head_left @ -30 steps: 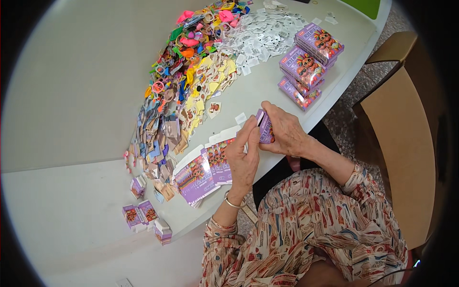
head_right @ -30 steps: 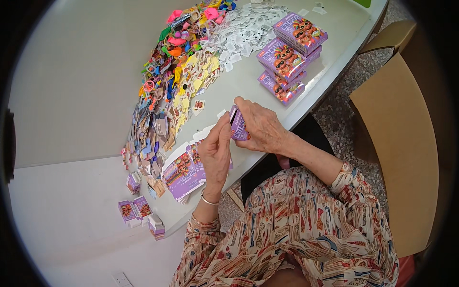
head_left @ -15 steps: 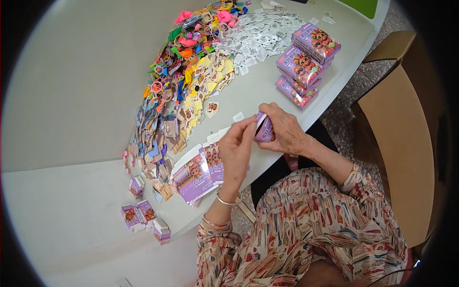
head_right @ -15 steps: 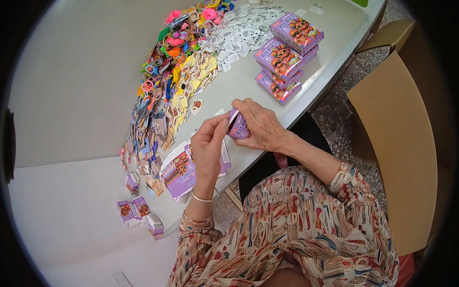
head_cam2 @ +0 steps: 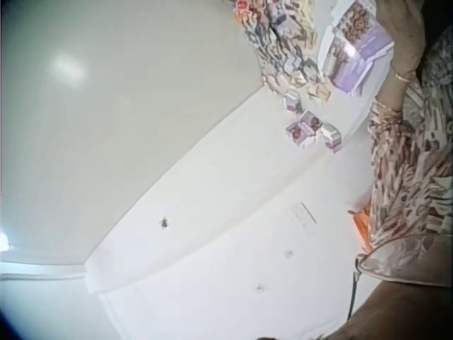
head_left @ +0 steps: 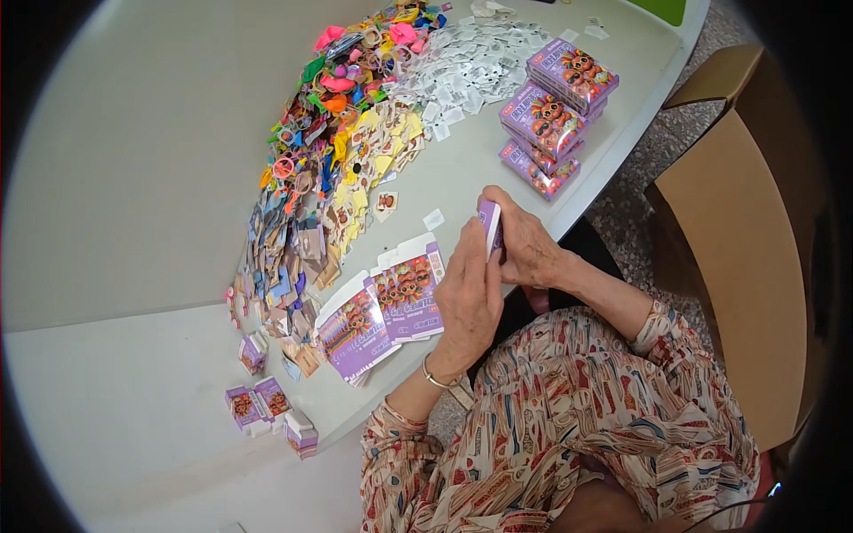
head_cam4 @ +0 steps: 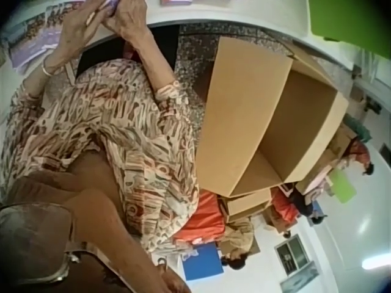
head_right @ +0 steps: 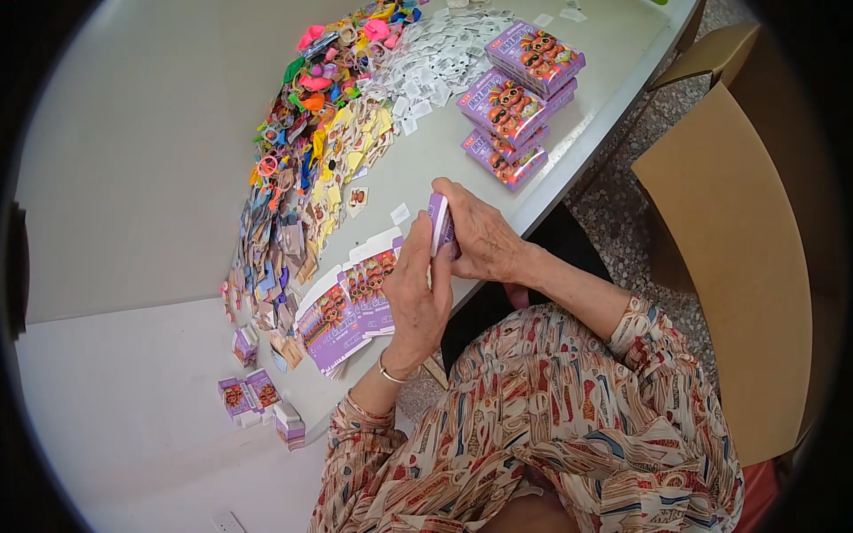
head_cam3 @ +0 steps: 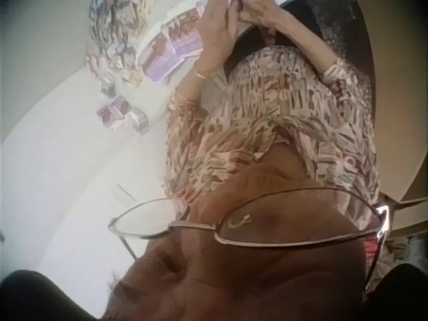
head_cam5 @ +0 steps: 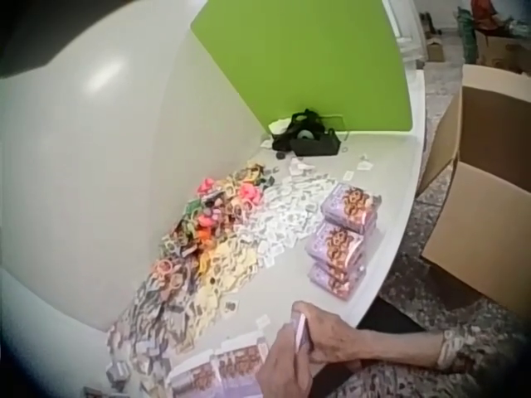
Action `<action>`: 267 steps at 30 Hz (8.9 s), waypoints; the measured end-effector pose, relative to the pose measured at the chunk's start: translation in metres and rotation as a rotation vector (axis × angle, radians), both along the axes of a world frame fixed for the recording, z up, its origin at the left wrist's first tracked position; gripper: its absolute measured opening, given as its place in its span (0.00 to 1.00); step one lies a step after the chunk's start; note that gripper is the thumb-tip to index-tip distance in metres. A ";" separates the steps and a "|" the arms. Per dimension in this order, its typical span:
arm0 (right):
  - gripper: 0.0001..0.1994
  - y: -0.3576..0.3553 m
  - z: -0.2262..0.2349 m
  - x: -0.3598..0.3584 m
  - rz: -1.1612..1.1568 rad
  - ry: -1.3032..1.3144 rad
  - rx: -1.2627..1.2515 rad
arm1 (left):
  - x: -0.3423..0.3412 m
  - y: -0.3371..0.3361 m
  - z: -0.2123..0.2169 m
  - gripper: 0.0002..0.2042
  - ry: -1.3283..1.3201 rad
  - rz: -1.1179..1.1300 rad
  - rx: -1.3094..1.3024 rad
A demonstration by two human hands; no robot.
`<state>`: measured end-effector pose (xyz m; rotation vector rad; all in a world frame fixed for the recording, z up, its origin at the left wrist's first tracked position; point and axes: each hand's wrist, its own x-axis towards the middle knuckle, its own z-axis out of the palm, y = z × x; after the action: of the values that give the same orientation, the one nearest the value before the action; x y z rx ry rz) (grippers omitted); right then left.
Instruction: The recorder packs small colorful items into product boxes and then stacks those boxes into a larger shipping container.
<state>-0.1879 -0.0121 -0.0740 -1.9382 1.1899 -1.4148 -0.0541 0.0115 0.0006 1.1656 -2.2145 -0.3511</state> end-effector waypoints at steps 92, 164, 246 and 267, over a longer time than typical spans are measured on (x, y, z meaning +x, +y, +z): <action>0.47 -0.014 0.002 0.006 -0.042 0.022 -0.003 | 0.019 -0.051 0.031 0.17 -0.243 -0.182 -0.060; 0.16 0.014 0.056 -0.118 -0.876 -0.380 -0.114 | -0.080 -0.138 0.005 0.18 0.556 -0.024 0.496; 0.53 -0.067 0.074 -0.089 -0.641 0.675 0.464 | -0.050 -0.146 0.025 0.65 -0.636 0.244 0.625; 0.62 -0.042 0.050 -0.118 -0.368 0.254 0.300 | -0.040 -0.118 0.014 0.52 -0.189 0.097 0.585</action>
<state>-0.3056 -0.0541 -0.0243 -1.7846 1.8384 -1.0883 -0.0939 -0.1070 0.0142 1.6585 -2.2714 -0.9246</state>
